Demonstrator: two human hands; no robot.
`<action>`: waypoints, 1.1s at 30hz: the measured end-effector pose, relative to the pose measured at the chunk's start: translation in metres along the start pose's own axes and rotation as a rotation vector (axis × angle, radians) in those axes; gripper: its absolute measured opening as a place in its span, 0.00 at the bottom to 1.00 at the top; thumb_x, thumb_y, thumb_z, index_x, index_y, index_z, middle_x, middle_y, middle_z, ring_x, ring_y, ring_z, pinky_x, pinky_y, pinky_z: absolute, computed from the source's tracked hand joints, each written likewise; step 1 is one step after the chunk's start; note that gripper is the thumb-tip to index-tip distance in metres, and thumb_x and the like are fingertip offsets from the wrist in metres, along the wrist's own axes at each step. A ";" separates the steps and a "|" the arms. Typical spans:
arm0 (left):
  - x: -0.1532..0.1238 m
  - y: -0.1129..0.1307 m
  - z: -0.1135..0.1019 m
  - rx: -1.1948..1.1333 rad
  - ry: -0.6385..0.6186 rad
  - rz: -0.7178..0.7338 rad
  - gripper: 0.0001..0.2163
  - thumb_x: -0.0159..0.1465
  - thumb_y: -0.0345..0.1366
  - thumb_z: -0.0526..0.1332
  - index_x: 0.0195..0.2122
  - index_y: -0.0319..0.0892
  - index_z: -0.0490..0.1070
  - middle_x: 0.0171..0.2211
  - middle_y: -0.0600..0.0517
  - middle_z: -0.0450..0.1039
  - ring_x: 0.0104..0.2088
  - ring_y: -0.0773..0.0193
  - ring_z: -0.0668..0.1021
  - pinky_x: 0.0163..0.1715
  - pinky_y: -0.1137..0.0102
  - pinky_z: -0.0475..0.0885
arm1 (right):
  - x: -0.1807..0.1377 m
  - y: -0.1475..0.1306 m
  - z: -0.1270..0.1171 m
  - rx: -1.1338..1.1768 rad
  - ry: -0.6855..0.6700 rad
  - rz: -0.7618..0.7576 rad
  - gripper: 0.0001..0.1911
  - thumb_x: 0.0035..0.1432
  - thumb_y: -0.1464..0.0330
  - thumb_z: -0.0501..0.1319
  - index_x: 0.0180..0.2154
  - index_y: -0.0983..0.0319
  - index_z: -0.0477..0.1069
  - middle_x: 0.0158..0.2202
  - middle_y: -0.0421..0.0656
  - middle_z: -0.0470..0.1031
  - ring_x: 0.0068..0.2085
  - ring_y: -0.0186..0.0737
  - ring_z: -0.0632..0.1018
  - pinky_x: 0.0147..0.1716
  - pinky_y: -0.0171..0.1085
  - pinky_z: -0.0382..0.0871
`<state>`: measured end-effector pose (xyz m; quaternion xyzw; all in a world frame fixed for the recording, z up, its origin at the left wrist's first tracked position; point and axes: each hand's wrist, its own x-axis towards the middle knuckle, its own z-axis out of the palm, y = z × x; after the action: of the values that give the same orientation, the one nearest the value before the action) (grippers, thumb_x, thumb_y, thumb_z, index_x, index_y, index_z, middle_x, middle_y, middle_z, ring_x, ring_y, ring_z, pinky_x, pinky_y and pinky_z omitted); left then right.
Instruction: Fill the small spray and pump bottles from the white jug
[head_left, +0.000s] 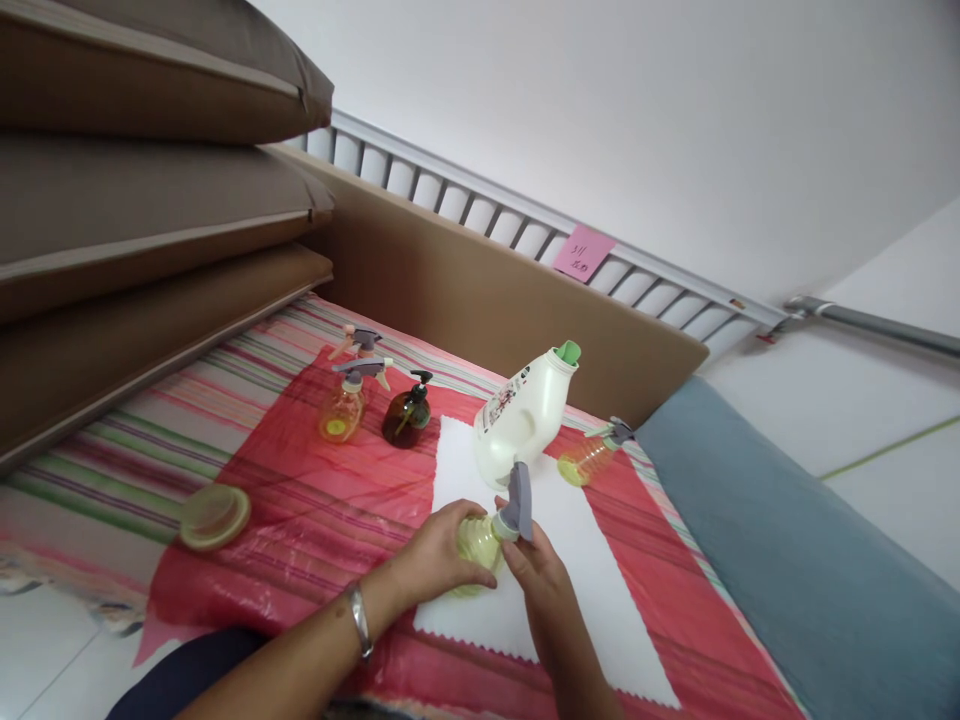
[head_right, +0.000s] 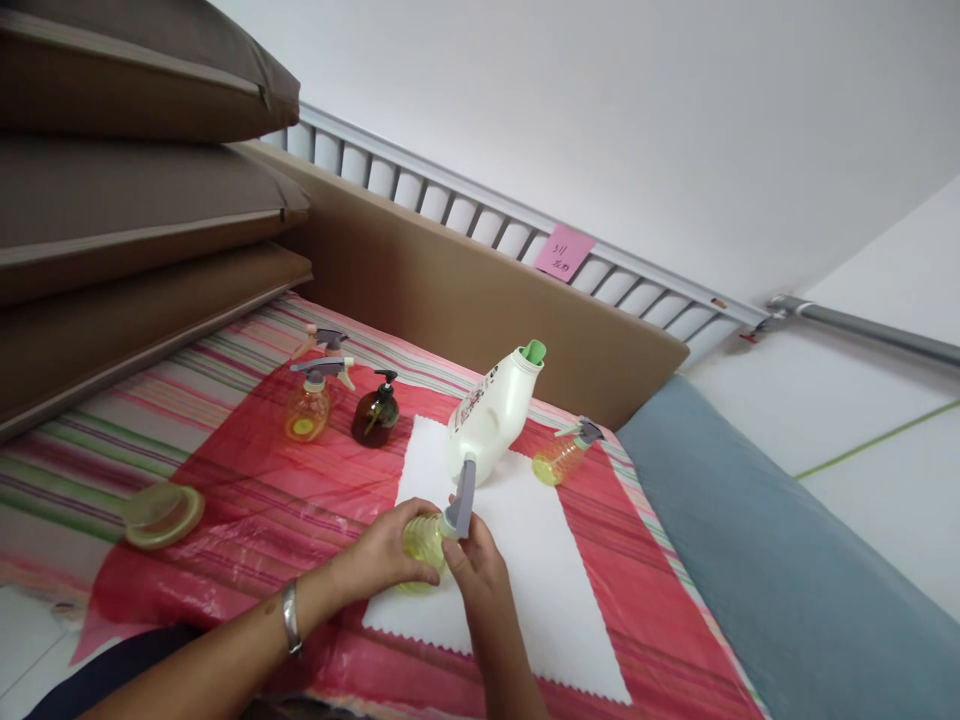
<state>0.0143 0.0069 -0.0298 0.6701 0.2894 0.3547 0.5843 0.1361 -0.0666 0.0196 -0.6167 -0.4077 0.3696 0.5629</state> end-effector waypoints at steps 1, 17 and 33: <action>0.000 0.000 0.000 0.002 0.003 0.001 0.30 0.37 0.35 0.73 0.43 0.43 0.68 0.41 0.50 0.72 0.42 0.57 0.73 0.43 0.66 0.66 | -0.001 -0.001 0.000 0.000 -0.008 0.005 0.25 0.47 0.59 0.63 0.48 0.57 0.68 0.51 0.43 0.72 0.53 0.49 0.69 0.53 0.46 0.60; -0.001 0.003 0.001 -0.012 -0.004 -0.004 0.31 0.36 0.32 0.73 0.43 0.42 0.68 0.43 0.50 0.72 0.44 0.56 0.73 0.45 0.65 0.66 | 0.005 0.047 0.002 0.250 0.064 0.017 0.24 0.49 0.62 0.64 0.50 0.58 0.67 0.50 0.43 0.73 0.52 0.46 0.70 0.55 0.46 0.58; -0.006 0.089 -0.001 0.349 0.333 0.084 0.15 0.56 0.44 0.59 0.40 0.40 0.71 0.39 0.43 0.74 0.41 0.54 0.75 0.41 0.64 0.67 | 0.013 0.028 0.015 0.114 -0.045 -0.178 0.19 0.54 0.61 0.59 0.47 0.59 0.67 0.48 0.43 0.73 0.51 0.45 0.71 0.52 0.43 0.62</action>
<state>0.0077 -0.0112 0.0572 0.7045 0.4105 0.4291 0.3887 0.1298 -0.0496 -0.0095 -0.5365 -0.4519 0.3543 0.6184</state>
